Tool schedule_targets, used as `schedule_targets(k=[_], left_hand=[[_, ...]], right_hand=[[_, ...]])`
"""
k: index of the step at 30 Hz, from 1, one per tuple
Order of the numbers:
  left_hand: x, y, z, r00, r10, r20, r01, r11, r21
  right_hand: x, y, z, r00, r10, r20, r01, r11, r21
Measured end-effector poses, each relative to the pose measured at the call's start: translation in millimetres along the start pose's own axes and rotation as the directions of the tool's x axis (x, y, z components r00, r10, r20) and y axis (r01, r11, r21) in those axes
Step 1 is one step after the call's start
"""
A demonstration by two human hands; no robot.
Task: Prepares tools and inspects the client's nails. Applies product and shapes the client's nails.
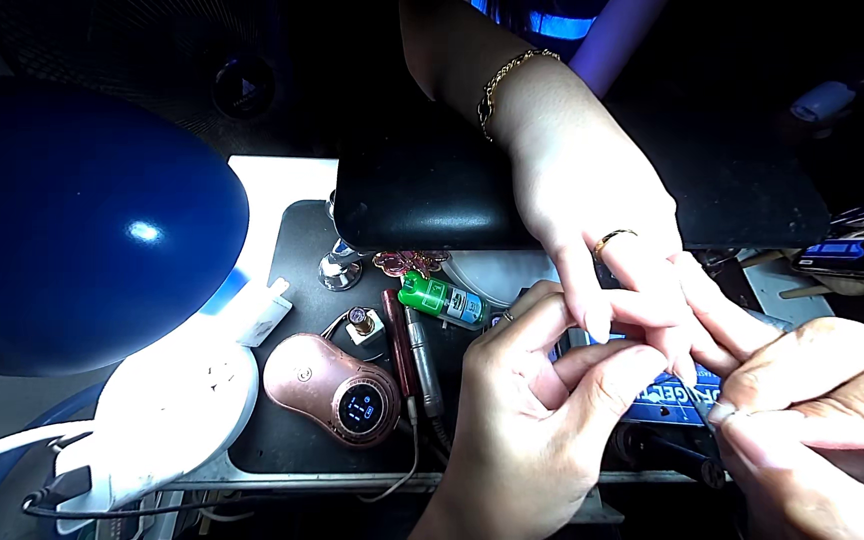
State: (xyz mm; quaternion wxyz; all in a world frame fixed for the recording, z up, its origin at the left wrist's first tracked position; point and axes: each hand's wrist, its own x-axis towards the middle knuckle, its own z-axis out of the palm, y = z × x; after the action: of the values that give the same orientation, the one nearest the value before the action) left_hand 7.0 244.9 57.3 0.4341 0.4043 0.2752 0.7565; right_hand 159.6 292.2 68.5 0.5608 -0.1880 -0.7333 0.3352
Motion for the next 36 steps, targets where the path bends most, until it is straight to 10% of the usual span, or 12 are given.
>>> schedule_targets(k=[36], left_hand=[[-1.5, 1.0, -0.3, 1.000, -0.007, -0.007, 0.007, 1.000, -0.020]], right_hand=[[-0.1, 5.4, 1.3, 0.999, -0.014, -0.031, 0.016, 0.997, 0.079]])
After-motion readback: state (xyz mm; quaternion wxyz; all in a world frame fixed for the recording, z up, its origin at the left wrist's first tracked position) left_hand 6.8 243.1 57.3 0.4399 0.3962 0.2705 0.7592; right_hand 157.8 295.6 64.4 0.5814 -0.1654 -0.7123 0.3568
